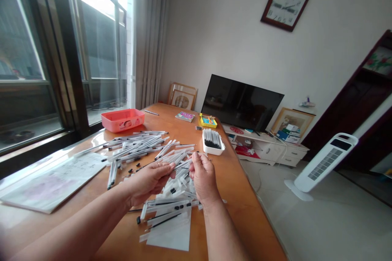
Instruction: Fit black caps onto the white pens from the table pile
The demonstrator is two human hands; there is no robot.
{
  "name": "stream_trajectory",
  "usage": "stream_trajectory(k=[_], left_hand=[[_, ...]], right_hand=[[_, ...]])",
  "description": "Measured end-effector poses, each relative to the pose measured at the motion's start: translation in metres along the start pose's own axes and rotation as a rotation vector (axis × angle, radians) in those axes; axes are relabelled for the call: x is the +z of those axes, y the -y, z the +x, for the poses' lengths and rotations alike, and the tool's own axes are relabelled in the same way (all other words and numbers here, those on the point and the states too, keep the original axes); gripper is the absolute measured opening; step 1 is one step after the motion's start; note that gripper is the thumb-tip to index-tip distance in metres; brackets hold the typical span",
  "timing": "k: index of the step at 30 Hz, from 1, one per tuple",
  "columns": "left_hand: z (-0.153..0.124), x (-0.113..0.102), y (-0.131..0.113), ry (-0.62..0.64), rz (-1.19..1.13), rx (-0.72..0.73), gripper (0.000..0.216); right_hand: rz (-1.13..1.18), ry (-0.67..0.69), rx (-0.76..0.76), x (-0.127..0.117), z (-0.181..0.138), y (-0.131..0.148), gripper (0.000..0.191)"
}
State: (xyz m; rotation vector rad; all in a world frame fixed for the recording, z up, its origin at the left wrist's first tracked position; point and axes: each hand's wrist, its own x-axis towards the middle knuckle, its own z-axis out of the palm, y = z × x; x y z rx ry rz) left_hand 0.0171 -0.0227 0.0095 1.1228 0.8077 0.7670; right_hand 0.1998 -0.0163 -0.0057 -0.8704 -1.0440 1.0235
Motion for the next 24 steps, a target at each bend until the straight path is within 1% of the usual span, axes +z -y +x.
stream_trajectory(k=[4, 7, 9, 14, 16, 20, 24], left_hand=[[0.000, -0.006, -0.001, 0.099, -0.164, -0.107, 0.038], [-0.002, -0.005, -0.001, 0.134, -0.196, -0.133, 0.037], [-0.003, -0.001, -0.001, 0.115, -0.134, -0.091, 0.037], [0.000, 0.011, 0.001, -0.077, 0.214, 0.200, 0.045], [0.002, 0.014, 0.002, -0.112, 0.271, 0.252, 0.044], [0.003, 0.016, 0.001, -0.099, 0.245, 0.208, 0.045], [-0.002, 0.018, -0.002, -0.058, 0.128, 0.122, 0.042]], right_hand=[[-0.006, 0.019, -0.011, 0.000, -0.001, 0.003, 0.040], [0.000, 0.017, -0.011, 0.000, -0.001, 0.004, 0.041], [-0.017, -0.002, -0.012, -0.001, -0.001, 0.004, 0.041], [-0.110, -0.064, -0.026, -0.002, 0.001, 0.000, 0.044], [-0.148, -0.088, -0.053, -0.002, 0.000, 0.000, 0.045], [-0.187, -0.147, -0.108, 0.001, -0.003, 0.002, 0.047], [-0.076, -0.138, -0.058, 0.004, -0.003, 0.003, 0.044]])
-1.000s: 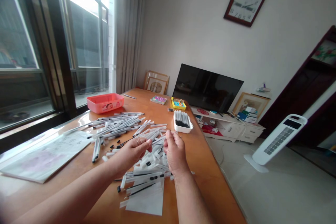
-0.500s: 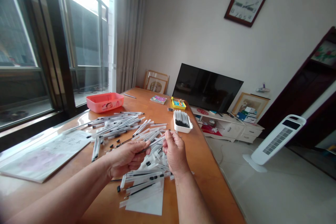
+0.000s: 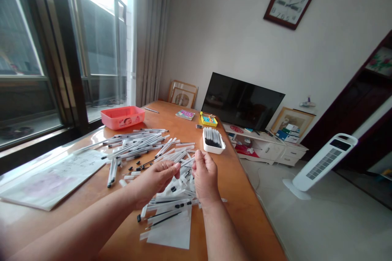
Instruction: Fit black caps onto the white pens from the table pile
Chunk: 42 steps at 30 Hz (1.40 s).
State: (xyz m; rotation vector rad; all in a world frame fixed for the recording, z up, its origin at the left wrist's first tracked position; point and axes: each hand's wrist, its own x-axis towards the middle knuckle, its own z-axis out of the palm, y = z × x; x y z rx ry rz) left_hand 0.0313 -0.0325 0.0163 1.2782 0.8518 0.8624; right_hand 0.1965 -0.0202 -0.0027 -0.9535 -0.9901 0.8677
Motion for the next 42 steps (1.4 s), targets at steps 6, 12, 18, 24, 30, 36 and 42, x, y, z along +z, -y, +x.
stream_trajectory(k=[6, 12, 18, 24, 30, 36, 42], left_hand=[[-0.002, -0.006, -0.001, 0.128, -0.268, -0.170, 0.042], [0.000, -0.016, 0.002, 0.249, -0.407, -0.257, 0.039], [-0.005, -0.019, 0.006, 0.341, -0.434, -0.332, 0.039], [0.007, -0.015, 0.012, 0.222, -0.436, -0.238, 0.041], [0.014, -0.037, 0.013, 0.084, -0.418, -0.176, 0.034], [0.014, -0.040, 0.009, 0.029, -0.450, -0.161, 0.026], [0.011, -0.036, 0.010, 0.074, -0.416, -0.138, 0.026]], right_hand=[[0.013, 0.030, -0.005, -0.001, 0.000, 0.002, 0.045], [0.033, 0.052, -0.003, 0.004, -0.004, 0.005, 0.043], [0.221, -0.070, -0.066, -0.023, 0.017, 0.024, 0.041], [0.011, -0.086, 0.012, -0.028, 0.022, 0.006, 0.039], [-0.278, 0.048, 0.032, -0.024, 0.018, -0.015, 0.042], [-0.354, 0.056, 0.037, -0.030, 0.022, -0.021, 0.043], [-0.293, 0.136, 0.055, -0.014, 0.009, -0.015, 0.041]])
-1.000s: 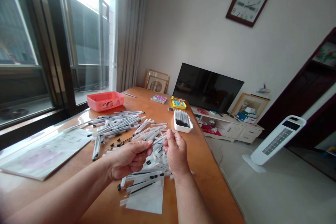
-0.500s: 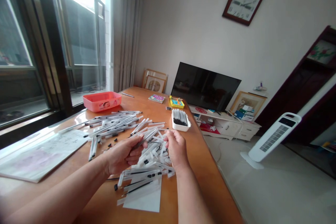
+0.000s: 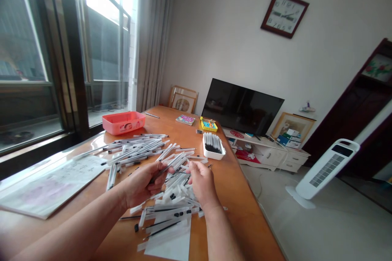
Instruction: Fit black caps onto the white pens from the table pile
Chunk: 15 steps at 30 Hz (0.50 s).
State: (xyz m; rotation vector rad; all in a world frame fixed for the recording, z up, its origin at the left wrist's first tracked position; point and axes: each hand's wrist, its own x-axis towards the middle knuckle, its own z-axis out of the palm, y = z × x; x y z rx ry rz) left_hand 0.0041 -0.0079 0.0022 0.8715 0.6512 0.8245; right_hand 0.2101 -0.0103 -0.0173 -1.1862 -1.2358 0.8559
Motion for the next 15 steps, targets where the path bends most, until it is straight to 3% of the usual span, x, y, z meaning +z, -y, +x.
stream_trajectory(k=[5, 10, 15], left_hand=[[-0.003, 0.009, 0.009, 0.054, 0.120, -0.033, 0.031], [0.000, 0.009, 0.012, -0.025, 0.143, 0.000, 0.048], [0.004, 0.002, 0.012, -0.109, 0.226, 0.124, 0.042]], right_hand=[[0.266, 0.200, 0.152, 0.015, -0.012, 0.015, 0.048], [0.476, 0.047, 0.197, 0.010, -0.007, 0.019, 0.044], [0.532, -0.078, 0.174, 0.002, -0.001, 0.019, 0.044]])
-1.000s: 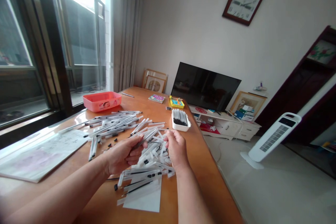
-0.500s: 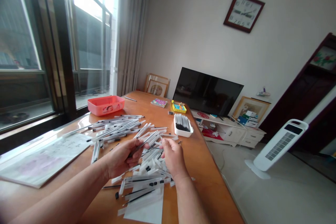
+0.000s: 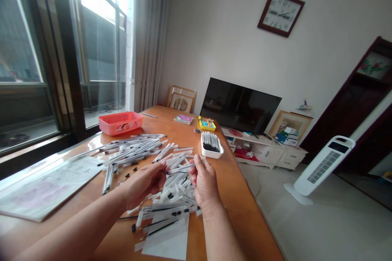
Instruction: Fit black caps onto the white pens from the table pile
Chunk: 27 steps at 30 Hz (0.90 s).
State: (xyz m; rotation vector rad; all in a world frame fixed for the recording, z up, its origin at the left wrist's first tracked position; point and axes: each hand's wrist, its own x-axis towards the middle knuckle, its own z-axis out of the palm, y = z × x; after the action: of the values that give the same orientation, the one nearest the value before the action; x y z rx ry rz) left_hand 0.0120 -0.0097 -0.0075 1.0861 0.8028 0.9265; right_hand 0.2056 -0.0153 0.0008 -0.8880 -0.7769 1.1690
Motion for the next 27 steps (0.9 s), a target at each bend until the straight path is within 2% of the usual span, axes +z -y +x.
stream_trajectory(k=[5, 10, 13, 18, 20, 25, 27], left_hand=[[-0.0023, 0.0023, -0.0014, 0.049, 0.127, 0.082, 0.036], [-0.0027, 0.0048, -0.0033, 0.038, 0.203, 0.133, 0.039], [-0.0022, 0.0050, -0.0036, 0.014, 0.189, 0.106, 0.042], [-0.0008, 0.0013, 0.0001, -0.048, 0.138, -0.018, 0.049], [-0.0003, -0.0002, 0.0009, -0.055, 0.168, -0.005, 0.050], [-0.0001, 0.0007, -0.0012, 0.008, 0.171, 0.098, 0.037], [-0.0004, 0.0013, -0.0019, -0.008, 0.178, 0.090, 0.039]], right_hand=[[0.014, -0.011, -0.018, 0.0013, -0.0002, -0.0015, 0.043], [0.023, 0.018, -0.033, 0.0029, -0.0003, -0.0023, 0.041], [0.022, 0.049, -0.051, 0.0035, -0.0009, -0.0024, 0.040], [-0.012, 0.071, -0.091, 0.0035, -0.0015, -0.0042, 0.037], [-0.022, 0.059, -0.107, 0.0029, -0.0011, -0.0047, 0.036], [-0.039, 0.060, -0.100, 0.0008, 0.0000, -0.0052, 0.035], [-0.048, 0.080, -0.090, 0.0010, -0.0009, -0.0049, 0.035]])
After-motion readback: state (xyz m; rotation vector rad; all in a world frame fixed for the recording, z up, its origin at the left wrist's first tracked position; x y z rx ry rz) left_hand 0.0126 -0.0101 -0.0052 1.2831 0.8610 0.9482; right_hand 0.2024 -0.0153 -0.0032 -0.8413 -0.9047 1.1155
